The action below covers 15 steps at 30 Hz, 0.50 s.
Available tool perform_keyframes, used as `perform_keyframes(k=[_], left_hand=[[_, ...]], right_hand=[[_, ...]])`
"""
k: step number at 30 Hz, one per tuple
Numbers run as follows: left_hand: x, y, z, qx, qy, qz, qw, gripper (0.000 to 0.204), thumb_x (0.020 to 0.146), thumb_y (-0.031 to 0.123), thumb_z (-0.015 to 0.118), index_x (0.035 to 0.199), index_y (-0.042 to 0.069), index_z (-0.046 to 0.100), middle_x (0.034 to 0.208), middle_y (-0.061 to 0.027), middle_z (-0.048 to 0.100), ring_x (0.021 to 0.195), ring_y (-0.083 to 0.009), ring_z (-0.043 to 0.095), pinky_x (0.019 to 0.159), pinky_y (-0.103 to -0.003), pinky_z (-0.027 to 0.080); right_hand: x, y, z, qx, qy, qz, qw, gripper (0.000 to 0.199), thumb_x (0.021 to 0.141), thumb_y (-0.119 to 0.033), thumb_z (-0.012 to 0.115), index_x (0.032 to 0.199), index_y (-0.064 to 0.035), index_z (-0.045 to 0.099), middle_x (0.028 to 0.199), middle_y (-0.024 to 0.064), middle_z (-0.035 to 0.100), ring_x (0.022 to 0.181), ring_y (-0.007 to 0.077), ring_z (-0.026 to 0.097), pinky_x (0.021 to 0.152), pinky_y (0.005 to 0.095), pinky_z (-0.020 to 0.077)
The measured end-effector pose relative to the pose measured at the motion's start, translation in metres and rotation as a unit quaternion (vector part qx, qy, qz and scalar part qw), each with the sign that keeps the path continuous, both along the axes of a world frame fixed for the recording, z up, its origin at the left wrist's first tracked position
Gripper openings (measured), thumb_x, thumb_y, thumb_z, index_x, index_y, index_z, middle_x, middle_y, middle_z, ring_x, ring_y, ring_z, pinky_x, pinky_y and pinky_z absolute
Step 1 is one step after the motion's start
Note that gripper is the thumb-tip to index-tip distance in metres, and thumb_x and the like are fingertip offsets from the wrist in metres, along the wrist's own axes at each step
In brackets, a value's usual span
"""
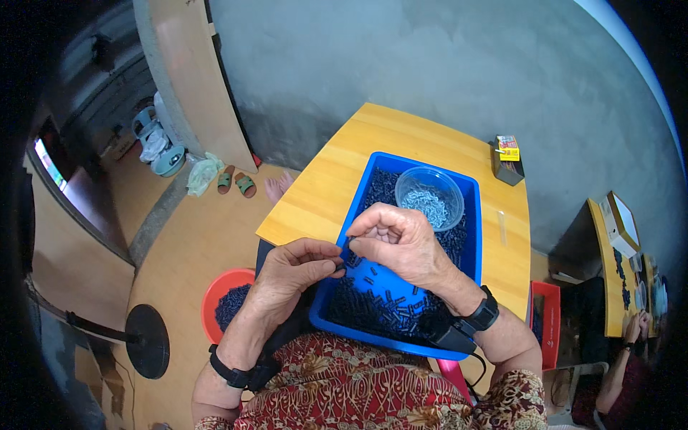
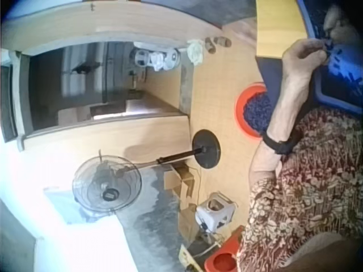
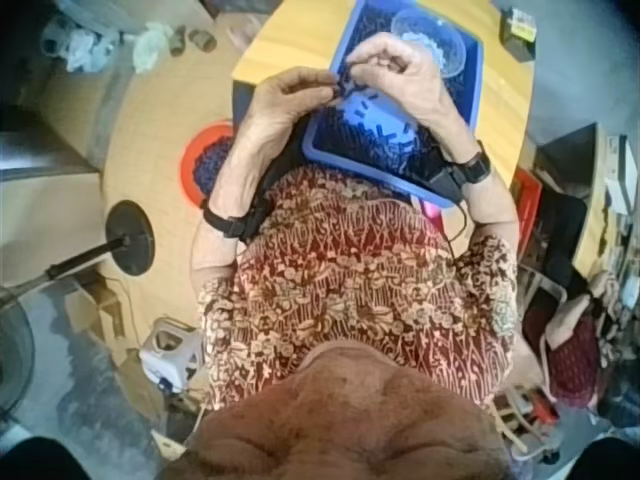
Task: Assembling small black tubes by inserting silver pins into them.
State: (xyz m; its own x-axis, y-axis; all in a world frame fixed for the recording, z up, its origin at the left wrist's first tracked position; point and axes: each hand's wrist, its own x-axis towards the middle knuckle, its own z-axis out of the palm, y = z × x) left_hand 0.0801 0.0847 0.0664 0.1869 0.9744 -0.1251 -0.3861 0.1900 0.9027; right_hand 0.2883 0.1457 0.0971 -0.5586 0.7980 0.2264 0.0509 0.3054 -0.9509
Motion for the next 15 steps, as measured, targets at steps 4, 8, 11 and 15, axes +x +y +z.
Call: perform_keyframes(k=[4, 8, 11, 15], left_hand=[[-0.001, 0.001, 0.002, 0.004, -0.043, 0.024, 0.999, 0.022, 0.090, -0.001, 0.068, 0.112, -0.003, 0.065, 0.107, -0.0124, 0.067, 0.100, -0.0210, 0.067, 0.095, -0.033, 0.056], [-0.004, 0.000, 0.005, -0.009, -0.073, 0.035, 0.997, 0.022, 0.091, 0.002, 0.068, 0.112, -0.001, 0.065, 0.107, -0.0114, 0.068, 0.102, -0.0196, 0.067, 0.097, -0.032, 0.055], [-0.005, 0.000, 0.000, 0.013, -0.089, 0.039, 0.995, 0.023, 0.092, 0.003, 0.068, 0.114, -0.001, 0.065, 0.108, -0.0105, 0.068, 0.102, -0.0186, 0.067, 0.096, -0.031, 0.055], [-0.004, 0.000, 0.002, 0.023, -0.072, 0.028, 0.997, 0.023, 0.091, 0.003, 0.069, 0.114, 0.000, 0.065, 0.109, -0.0103, 0.068, 0.101, -0.0174, 0.067, 0.093, -0.030, 0.055]], right_hand=[[0.001, -0.003, 0.000, 0.028, 0.024, -0.006, 0.999, 0.010, 0.087, 0.001, 0.069, 0.097, 0.0003, 0.068, 0.082, -0.0036, 0.064, 0.074, 0.0018, 0.057, 0.066, 0.0195, 0.0474], [-0.006, -0.010, 0.005, 0.232, -0.024, -0.023, 0.972, 0.015, 0.082, 0.003, 0.069, 0.097, 0.0005, 0.068, 0.087, 0.0039, 0.069, 0.076, 0.0129, 0.064, 0.071, 0.0267, 0.0522], [-0.014, -0.012, 0.009, 0.342, -0.045, -0.006, 0.939, 0.017, 0.078, 0.003, 0.070, 0.095, -0.0014, 0.068, 0.089, 0.0096, 0.069, 0.077, 0.0248, 0.067, 0.071, 0.0334, 0.0536], [-0.016, -0.012, 0.005, 0.436, -0.086, -0.008, 0.896, 0.022, 0.077, 0.002, 0.071, 0.098, -0.0039, 0.067, 0.086, 0.0091, 0.068, 0.076, 0.0269, 0.066, 0.068, 0.0365, 0.0515]])
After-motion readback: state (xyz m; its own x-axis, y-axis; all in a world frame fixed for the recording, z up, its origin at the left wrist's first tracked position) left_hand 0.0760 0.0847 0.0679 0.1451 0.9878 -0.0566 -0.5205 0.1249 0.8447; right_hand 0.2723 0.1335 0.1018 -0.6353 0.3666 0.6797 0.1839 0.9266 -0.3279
